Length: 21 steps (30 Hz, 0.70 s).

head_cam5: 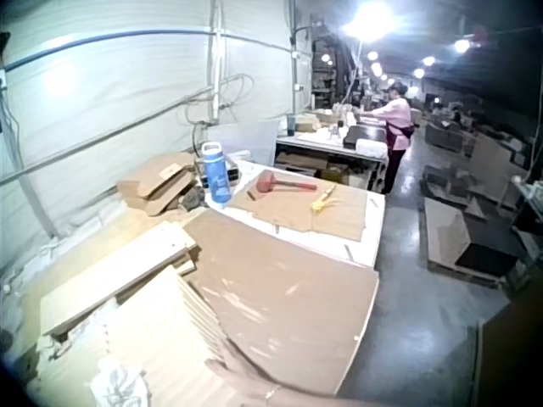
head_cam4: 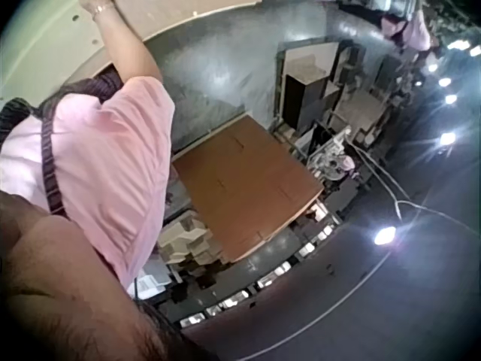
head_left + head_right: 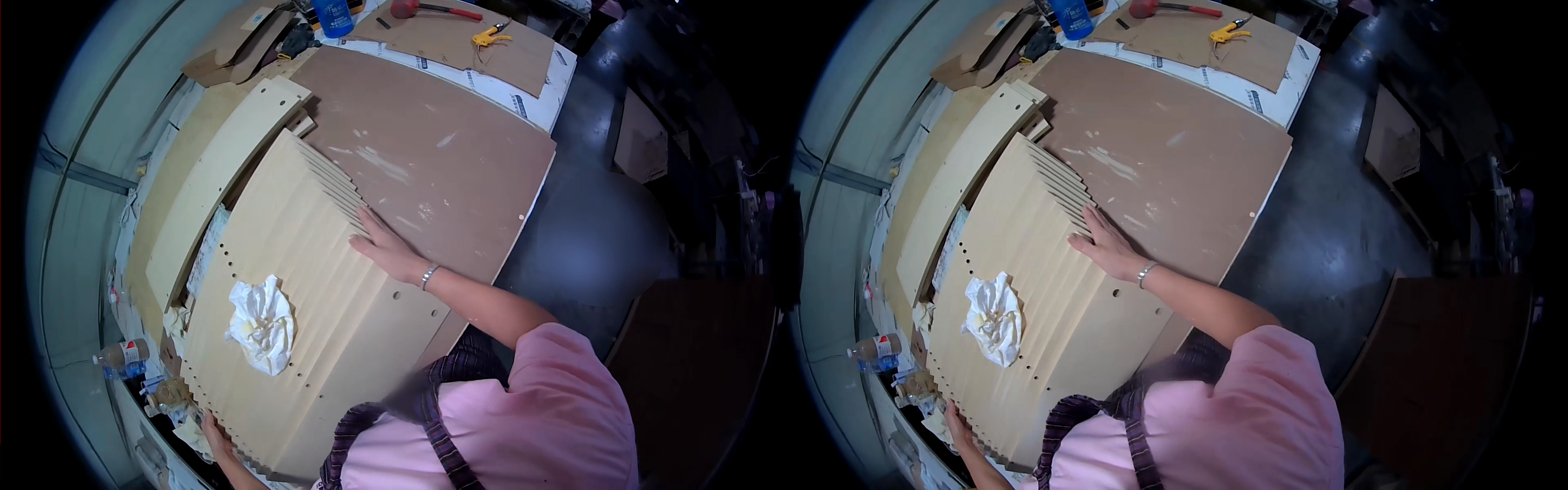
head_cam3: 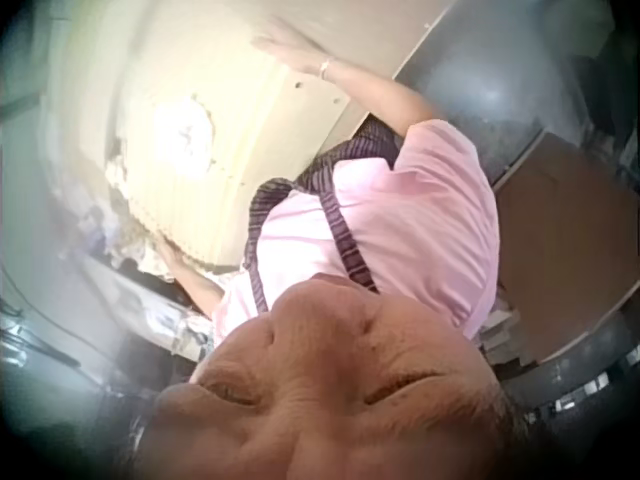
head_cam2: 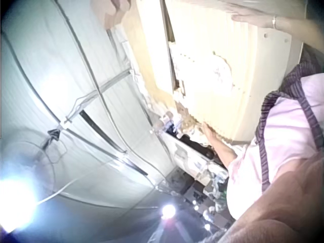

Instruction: The person wipes a stack of grooved wood panels with a cloth and applies a substance using a small applicator to the edges and joints.

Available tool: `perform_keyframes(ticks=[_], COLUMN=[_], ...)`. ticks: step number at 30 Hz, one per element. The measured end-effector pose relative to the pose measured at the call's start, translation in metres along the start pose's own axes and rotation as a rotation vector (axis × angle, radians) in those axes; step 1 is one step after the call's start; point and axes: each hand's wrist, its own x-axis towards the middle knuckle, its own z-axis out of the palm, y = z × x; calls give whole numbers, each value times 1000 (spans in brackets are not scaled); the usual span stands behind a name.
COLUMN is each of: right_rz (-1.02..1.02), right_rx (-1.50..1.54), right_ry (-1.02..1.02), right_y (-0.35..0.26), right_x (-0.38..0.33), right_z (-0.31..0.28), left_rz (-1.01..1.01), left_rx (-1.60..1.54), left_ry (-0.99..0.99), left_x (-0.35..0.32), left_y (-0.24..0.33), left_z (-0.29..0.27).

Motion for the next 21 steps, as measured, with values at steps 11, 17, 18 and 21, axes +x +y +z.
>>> perform_keyframes(ticks=[11,17,18,21], right_rz=[-61,-71,-80,-99], right_rx=[-124,-130,-61,-155], right_ry=[-2,24,35,-1], right_y=[-5,-4,-2,-18], right_x=[-2,-1,0,-33], right_z=[2,4,0,-13], left_rz=[-193,-221,-214,-164], left_rx=[76,83,118,82], left_ry=[18,28,10,37], left_x=[-26,-24,-24,-35], left_y=[-24,-22,-22,-30], left_z=[-27,-18,-18,-47])
